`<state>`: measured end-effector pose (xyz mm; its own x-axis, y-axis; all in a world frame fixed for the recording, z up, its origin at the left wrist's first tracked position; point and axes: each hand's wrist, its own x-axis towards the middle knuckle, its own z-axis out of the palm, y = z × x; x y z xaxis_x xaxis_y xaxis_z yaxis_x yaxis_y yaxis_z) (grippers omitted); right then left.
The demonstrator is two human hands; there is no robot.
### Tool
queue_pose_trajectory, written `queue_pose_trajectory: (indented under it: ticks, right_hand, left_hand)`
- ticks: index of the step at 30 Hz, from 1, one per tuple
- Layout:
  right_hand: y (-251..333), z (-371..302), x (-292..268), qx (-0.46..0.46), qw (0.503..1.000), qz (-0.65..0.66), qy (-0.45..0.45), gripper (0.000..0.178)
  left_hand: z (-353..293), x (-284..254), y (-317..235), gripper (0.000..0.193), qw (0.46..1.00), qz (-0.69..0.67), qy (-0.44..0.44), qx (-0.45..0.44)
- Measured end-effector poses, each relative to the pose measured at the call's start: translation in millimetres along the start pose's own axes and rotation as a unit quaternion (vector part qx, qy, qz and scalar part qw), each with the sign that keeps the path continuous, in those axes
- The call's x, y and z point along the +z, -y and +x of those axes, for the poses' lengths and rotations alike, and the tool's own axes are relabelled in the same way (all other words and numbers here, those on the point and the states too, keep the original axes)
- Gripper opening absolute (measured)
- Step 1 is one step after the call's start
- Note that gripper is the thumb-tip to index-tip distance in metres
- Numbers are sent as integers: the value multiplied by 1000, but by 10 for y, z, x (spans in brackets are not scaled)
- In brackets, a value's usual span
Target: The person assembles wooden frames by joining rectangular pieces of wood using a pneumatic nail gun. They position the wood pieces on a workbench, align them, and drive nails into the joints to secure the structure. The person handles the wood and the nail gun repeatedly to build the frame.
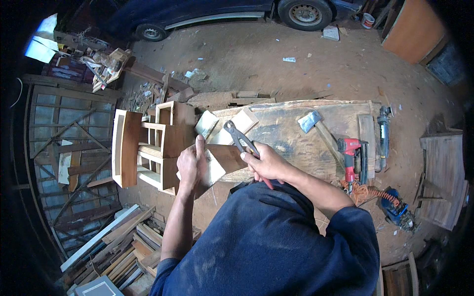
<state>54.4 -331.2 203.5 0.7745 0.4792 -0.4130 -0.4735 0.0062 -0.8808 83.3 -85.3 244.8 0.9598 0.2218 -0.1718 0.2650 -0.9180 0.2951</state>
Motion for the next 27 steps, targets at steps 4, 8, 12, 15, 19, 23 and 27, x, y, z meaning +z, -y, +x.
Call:
queue_pose_trajectory:
  ticks: [4,8,12,15,19,23,27]
  right_hand:
    - [62,-3,28,60,982,-114,135,26]
    - [-45,52,-20,10,999,37,18,29]
    - [-122,60,72,53,987,-70,133,29]
    - [-77,28,-8,51,993,-35,99,29]
    - [-1,27,-16,46,992,-67,100,29]
    - [14,55,-53,44,978,-135,155,29]
    - [-110,119,41,-32,999,-6,-13,33]
  left_hand:
    - [12,36,71,73,1000,9,-8,23]
    - [7,26,1,72,1000,-6,-4,14]
    - [-2,45,26,74,999,17,-23,30]
    - [24,-26,152,75,1000,-20,17,-1]
    - [32,39,93,76,1000,15,-11,17]
    - [7,61,265,76,1000,-23,-15,13]
    - [32,35,264,77,1000,8,6,12]
